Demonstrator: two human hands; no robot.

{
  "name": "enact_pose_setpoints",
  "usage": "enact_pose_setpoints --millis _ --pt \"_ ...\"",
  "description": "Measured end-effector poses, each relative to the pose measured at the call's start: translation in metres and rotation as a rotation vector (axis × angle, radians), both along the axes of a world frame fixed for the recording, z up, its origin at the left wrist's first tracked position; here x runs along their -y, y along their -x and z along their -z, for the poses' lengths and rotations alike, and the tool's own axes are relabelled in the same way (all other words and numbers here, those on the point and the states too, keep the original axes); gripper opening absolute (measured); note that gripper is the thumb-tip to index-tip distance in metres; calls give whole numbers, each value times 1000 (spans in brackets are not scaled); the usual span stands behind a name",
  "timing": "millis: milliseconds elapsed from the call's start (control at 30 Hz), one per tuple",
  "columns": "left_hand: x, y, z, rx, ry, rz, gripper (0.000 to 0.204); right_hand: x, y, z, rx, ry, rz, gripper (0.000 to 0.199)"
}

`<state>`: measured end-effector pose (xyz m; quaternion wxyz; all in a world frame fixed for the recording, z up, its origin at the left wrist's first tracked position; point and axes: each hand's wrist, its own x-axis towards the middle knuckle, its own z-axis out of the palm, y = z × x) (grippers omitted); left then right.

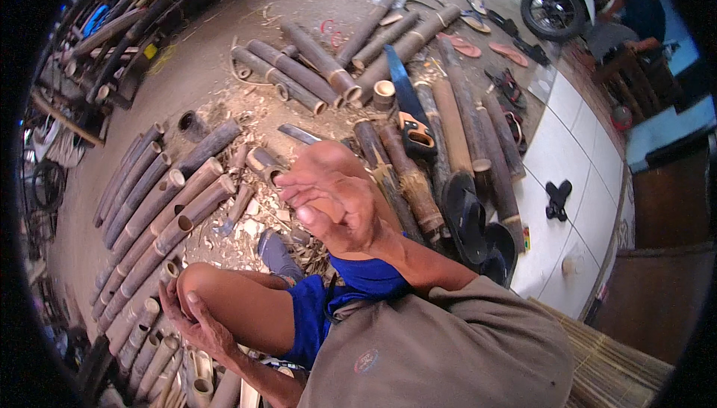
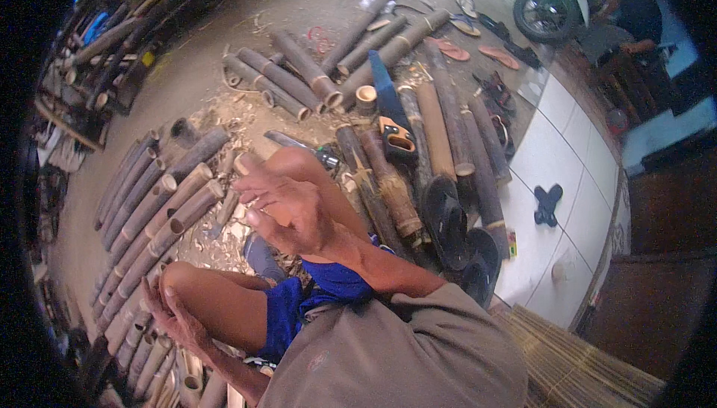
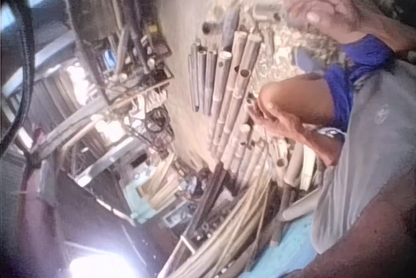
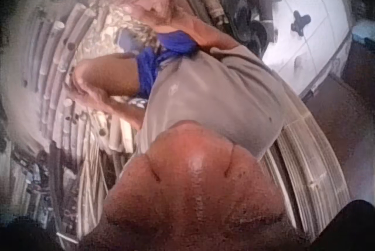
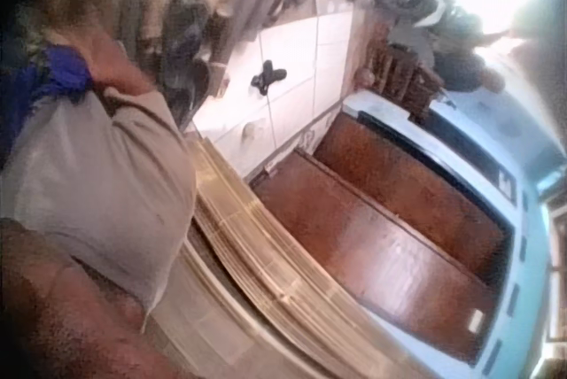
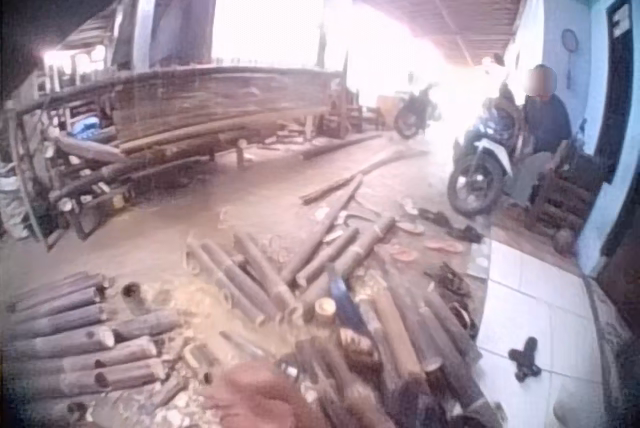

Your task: The person sits on the floor and uses a wooden mallet to split bamboo segments, then uses a knife to trim and smooth the ends. They measure a bamboo piece with a tape measure and continue cutting and shaping the bamboo.

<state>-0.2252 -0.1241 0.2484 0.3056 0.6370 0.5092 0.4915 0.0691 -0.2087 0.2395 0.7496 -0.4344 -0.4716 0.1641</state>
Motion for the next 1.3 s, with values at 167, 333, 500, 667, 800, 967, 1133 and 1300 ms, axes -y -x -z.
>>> enact_pose_setpoints --millis 167,333,500,667,800,967,1133,1300 --pt "-4 9 8 -83 12 21 64 7 -8 -2 184 34 73 48" --pt "1 3 3 -22 -2 0 71 7 -6 1 164 43 47 50" --pt "-1 0 1 17 -2 9 69 6 -1 -4 76 18 52 61" --pt "-4 0 -2 -26 -14 18 66 7 -7 -4 84 21 45 68" --pt "-12 23 15 -104 -20 -8 65 29 -41 -1 -291 68 71 63" --pt "-11 31 8 -185 -49 -20 66 125 -181 128 -66 835 762 60" --pt "-22 40 11 -308 -45 30 71 320 -238 216 366 1754 1182 78" --pt "-19 35 -8 -176 86 132 71 393 -241 239 13 1979 892 102"
